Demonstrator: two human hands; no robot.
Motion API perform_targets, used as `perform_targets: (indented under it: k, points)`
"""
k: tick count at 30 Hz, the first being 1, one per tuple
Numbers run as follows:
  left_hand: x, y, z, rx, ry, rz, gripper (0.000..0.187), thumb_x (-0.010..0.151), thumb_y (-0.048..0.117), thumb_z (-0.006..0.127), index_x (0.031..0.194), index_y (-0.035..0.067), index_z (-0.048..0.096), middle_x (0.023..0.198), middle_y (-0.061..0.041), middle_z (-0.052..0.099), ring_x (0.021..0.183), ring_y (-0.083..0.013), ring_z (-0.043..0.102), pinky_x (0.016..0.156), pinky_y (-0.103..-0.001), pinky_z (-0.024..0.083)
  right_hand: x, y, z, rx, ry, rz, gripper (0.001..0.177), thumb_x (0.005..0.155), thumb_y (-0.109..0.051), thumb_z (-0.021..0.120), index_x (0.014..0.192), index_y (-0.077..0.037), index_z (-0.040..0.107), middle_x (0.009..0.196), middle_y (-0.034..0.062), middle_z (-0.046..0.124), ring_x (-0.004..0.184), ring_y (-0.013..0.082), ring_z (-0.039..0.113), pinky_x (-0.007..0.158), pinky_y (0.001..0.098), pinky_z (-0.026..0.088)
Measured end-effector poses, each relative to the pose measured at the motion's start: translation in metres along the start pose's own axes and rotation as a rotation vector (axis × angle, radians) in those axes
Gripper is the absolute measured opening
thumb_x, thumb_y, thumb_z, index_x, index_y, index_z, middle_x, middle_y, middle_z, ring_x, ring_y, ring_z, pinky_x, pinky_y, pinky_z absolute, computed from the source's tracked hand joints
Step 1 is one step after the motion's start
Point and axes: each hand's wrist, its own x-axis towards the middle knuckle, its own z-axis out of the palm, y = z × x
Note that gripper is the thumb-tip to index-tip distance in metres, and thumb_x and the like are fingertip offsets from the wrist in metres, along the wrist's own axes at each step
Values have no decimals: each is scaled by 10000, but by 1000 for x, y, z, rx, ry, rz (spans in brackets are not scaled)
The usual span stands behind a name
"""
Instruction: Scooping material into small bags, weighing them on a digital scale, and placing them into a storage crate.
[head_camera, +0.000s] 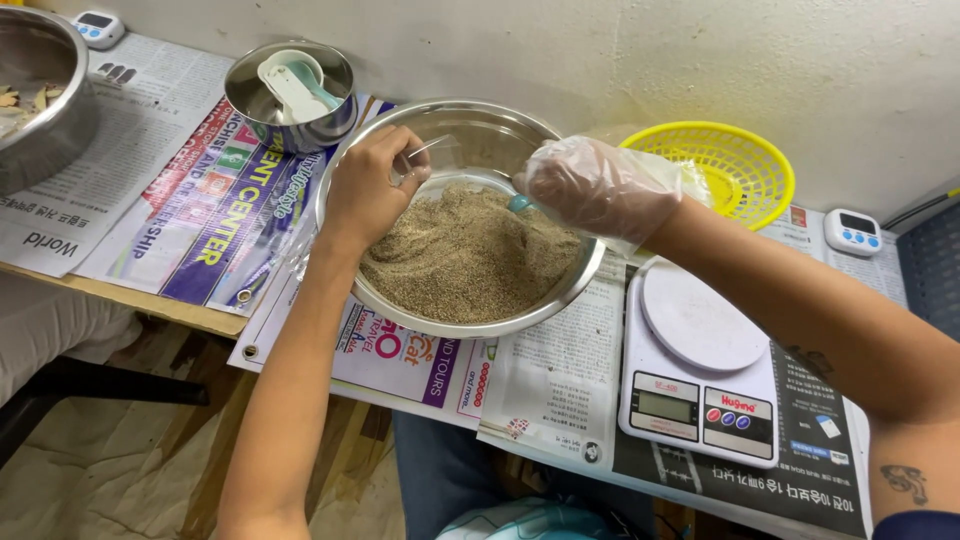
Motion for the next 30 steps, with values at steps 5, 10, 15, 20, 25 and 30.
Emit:
perform_targets:
  k: [5, 10, 15, 20, 25, 30]
  points:
    - [0, -1, 0, 7, -21, -36, 195, 861, 170, 810, 927, 203, 630, 874, 0, 654, 865, -270, 684, 795, -464, 569, 6, 8, -1, 303, 7, -141, 274, 1082, -263, 478, 836, -162, 543, 750, 0, 527, 645, 88, 530, 690, 225, 501]
    - [-1, 0, -1, 19, -24, -41, 199, 860, 180, 810, 928, 219, 627, 868, 17, 648, 865, -248, 688, 796, -442, 573, 10, 11, 0, 527, 21, -259, 239, 1089, -235, 493, 875, -160, 569, 792, -4, 546, 677, 74, 534, 719, 215, 497]
    - [0, -6, 5, -8, -25, -3, 209, 845, 149, 818, 920, 198, 629, 847, -17, 644, 849, -281, 684, 778, -445, 567, 2, -12, -20, 157, -112, -75, 285, 1104, -250, 524, 821, -211, 518, 678, -51, 493, 598, 98, 497, 690, 235, 494]
    - [1, -12, 10, 1, -44, 30, 213, 825, 154, 838, 906, 190, 643, 826, -17, 656, 817, -270, 693, 767, -432, 567, -31, -54, -122, 154, -385, 269, 184, 1114, -320, 417, 1096, -213, 565, 729, -8, 568, 596, 121, 536, 701, 224, 533]
    - [0, -12, 7, -31, -32, 37, 211, 829, 143, 835, 908, 180, 643, 832, -48, 658, 824, -288, 689, 770, -407, 557, -23, -83, -155, -161, -565, 319, 346, 1129, -390, 326, 1338, -228, 550, 826, -16, 655, 680, 90, 624, 772, 207, 571]
    - [-1, -10, 6, -21, -12, 21, 208, 826, 158, 839, 902, 178, 646, 830, -40, 664, 817, -273, 691, 771, -395, 558, 9, -71, -113, -681, -556, -22, 430, 1123, -390, 307, 1488, -239, 477, 1110, -12, 751, 922, 79, 721, 929, 233, 572]
